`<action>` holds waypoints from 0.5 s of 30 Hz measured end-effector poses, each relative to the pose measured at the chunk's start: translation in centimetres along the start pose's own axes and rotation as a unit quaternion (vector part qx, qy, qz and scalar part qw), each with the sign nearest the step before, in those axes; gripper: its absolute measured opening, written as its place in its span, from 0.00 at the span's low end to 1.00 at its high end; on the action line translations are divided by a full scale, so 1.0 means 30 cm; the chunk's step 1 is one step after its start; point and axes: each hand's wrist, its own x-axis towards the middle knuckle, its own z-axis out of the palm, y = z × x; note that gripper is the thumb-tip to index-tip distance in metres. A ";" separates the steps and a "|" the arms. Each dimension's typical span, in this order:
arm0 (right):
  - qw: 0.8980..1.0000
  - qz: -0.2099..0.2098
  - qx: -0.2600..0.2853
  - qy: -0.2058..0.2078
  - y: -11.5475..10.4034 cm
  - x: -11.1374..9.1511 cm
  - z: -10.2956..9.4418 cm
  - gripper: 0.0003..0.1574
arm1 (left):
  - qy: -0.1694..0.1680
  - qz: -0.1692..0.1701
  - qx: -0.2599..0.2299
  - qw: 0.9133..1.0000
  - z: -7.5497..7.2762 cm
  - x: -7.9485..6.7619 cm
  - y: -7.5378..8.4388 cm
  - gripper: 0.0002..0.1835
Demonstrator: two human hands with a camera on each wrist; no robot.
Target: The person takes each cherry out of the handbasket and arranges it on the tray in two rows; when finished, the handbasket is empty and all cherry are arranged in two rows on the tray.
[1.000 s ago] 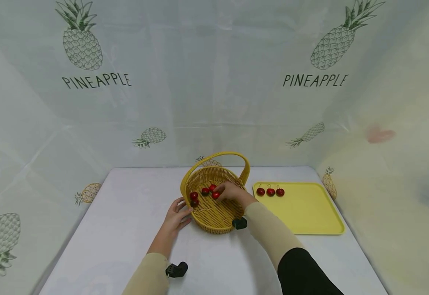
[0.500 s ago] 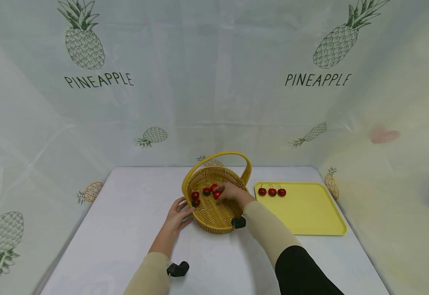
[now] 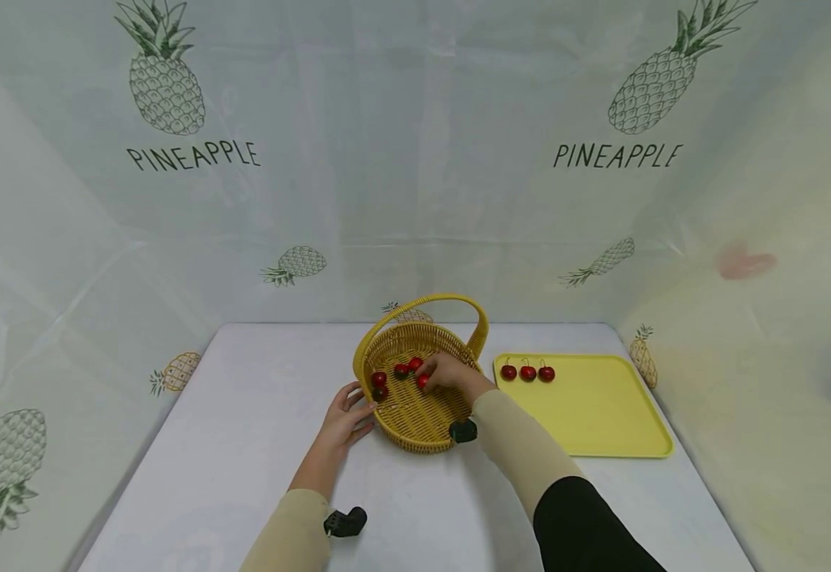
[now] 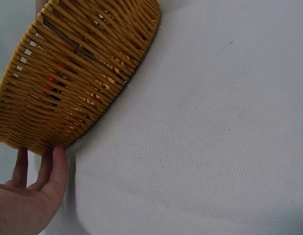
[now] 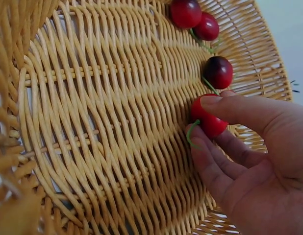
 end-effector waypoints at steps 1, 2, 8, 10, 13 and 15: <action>1.000 0.000 0.004 -0.002 0.001 -0.002 -0.002 0.20 | 0.002 0.000 0.000 1.000 0.000 0.002 -0.002 0.33; 1.000 0.000 0.004 -0.004 -0.001 -0.006 -0.006 0.20 | 0.003 -0.001 0.001 1.000 0.000 0.005 -0.003 0.33; 1.000 0.000 0.016 -0.016 -0.008 -0.026 -0.026 0.18 | 0.012 -0.002 0.002 1.000 0.000 0.013 -0.010 0.34; 1.000 -0.004 0.024 -0.019 -0.009 -0.032 -0.033 0.17 | 0.012 -0.001 0.003 1.000 0.000 0.013 -0.010 0.34; 0.999 -0.011 0.030 -0.022 -0.009 -0.041 -0.040 0.16 | 0.010 -0.002 0.003 1.000 0.002 0.010 -0.008 0.33; 0.999 -0.016 0.033 -0.024 -0.008 -0.047 -0.046 0.16 | 0.007 0.000 0.002 1.000 0.003 0.005 -0.007 0.33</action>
